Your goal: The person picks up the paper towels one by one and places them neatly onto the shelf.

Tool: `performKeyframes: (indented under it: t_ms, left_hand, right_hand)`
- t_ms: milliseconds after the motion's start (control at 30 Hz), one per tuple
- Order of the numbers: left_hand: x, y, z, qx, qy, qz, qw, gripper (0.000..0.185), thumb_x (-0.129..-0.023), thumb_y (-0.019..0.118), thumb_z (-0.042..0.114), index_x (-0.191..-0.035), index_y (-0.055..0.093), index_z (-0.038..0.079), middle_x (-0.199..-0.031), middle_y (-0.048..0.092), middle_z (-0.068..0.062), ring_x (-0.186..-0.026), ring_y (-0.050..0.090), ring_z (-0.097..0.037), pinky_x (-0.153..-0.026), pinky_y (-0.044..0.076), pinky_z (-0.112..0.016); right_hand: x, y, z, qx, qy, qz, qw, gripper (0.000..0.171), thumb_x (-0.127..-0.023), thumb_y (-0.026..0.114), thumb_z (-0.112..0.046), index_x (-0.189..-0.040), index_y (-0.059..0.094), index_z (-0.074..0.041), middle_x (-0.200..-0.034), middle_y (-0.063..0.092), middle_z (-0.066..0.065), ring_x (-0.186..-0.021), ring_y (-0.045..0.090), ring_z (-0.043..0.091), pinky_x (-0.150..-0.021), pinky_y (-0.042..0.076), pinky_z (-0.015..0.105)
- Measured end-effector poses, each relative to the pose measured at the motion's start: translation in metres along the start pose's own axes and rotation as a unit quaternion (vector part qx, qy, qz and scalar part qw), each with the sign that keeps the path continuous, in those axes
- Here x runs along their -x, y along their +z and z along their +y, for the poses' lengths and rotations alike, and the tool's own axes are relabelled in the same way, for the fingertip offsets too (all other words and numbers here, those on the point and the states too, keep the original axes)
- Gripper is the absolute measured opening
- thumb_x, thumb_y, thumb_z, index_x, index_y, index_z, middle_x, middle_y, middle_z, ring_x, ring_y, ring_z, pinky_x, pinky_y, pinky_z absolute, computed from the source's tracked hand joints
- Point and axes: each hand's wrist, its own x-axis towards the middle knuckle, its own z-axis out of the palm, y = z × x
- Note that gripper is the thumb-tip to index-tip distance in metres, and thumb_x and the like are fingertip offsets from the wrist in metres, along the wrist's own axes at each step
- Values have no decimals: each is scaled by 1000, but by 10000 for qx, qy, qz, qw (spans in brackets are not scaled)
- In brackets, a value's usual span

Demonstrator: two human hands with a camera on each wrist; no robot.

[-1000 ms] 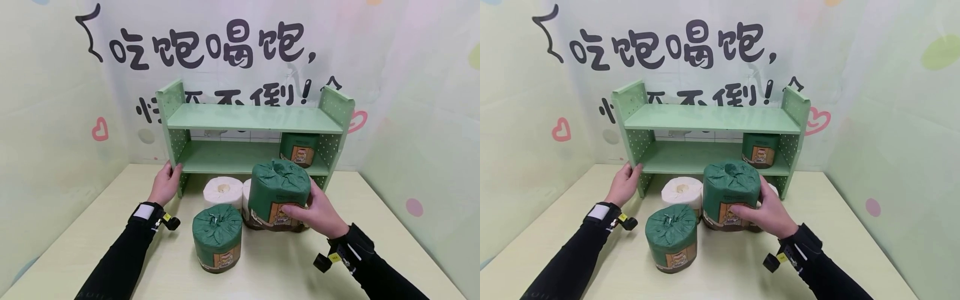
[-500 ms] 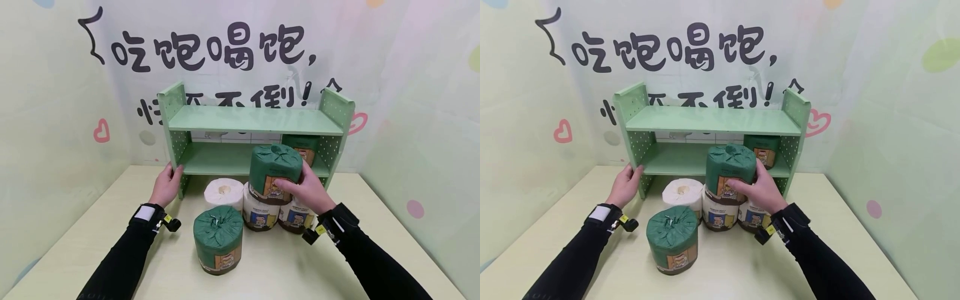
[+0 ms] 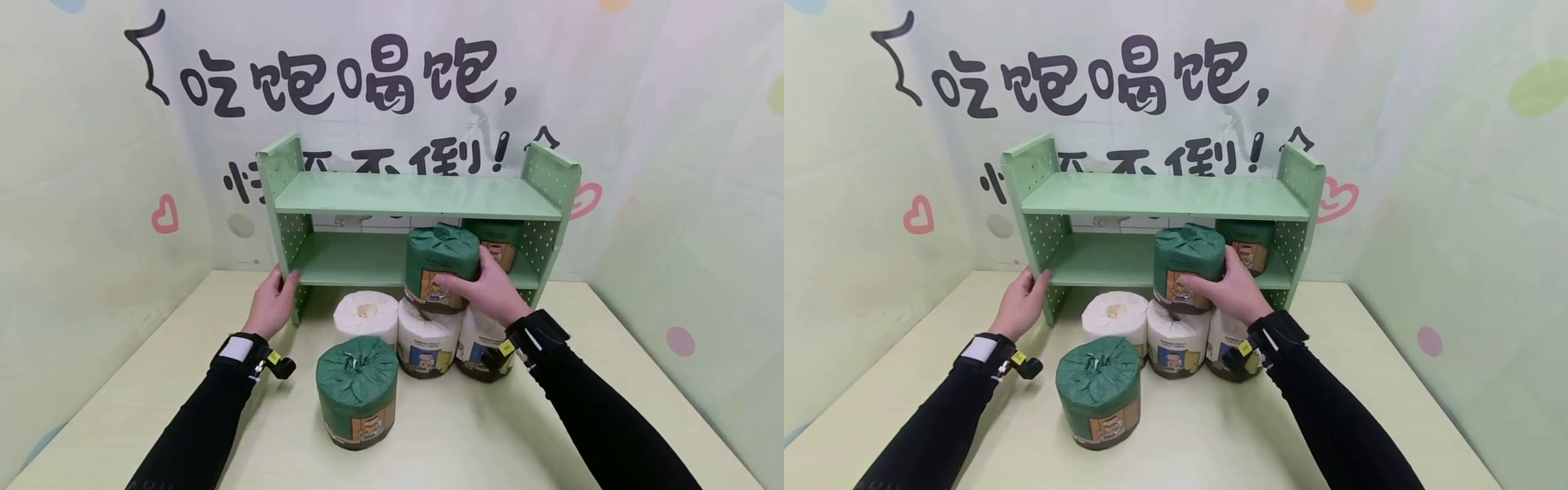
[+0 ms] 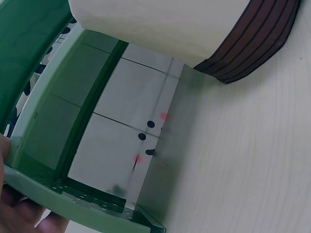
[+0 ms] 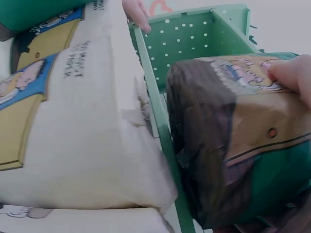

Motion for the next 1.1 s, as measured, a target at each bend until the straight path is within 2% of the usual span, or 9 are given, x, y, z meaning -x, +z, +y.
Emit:
performKeyframes:
  t_ms: [300,433,633,867,1000,1100]
  left_hand:
    - [-1,-1,1,-18,-5,17,10000,51,-109,34,53,-135,50,12,-80,41,-8,-66,42,-22,-55,38,-31]
    - [0,-1,1,-29,-19,1,10000,51,-108,34,53,-134,50,12,-80,41,-8,-66,42,-22,-54,38,-31]
    - [1,-1,1,-31,-23,-8,10000,53,-108,33,54,-138,50,13,-80,41,-8,-65,42,-21,-54,38,-31]
    - [2,-1,1,10,-21,-44,10000,53,-108,33,54,-139,48,13,-80,40,-8,-65,42,-21,-53,38,-30]
    - [1,-1,1,16,-33,-33,10000,52,-108,33,54,-138,49,13,-80,40,-7,-64,42,-21,-53,38,-30]
    - [0,-1,1,14,-25,-12,10000,51,-109,34,53,-135,50,12,-79,40,-7,-65,42,-21,-54,38,-30]
  right_hand:
    - [-9,2,-7,155,401,65,9991,119,-75,84,-60,-158,11,-16,-153,40,15,-138,47,33,-113,44,50]
    - [-12,4,-8,548,404,154,9976,117,-75,82,-66,-158,16,-15,-150,40,14,-136,48,32,-112,43,50]
    - [-16,7,-14,1279,351,334,9906,120,-77,76,-72,-160,16,-9,-154,32,19,-137,42,35,-112,42,53]
    - [-21,12,-20,1104,413,351,9924,115,-84,75,-62,-161,9,-8,-151,43,21,-136,49,36,-112,43,51]
    - [-24,14,-22,1358,455,349,9891,106,-87,72,-63,-159,16,-8,-143,51,20,-129,55,35,-106,47,50]
    - [-27,15,-23,1504,493,347,9868,101,-89,70,-62,-159,20,-8,-143,49,19,-127,55,35,-104,47,50]
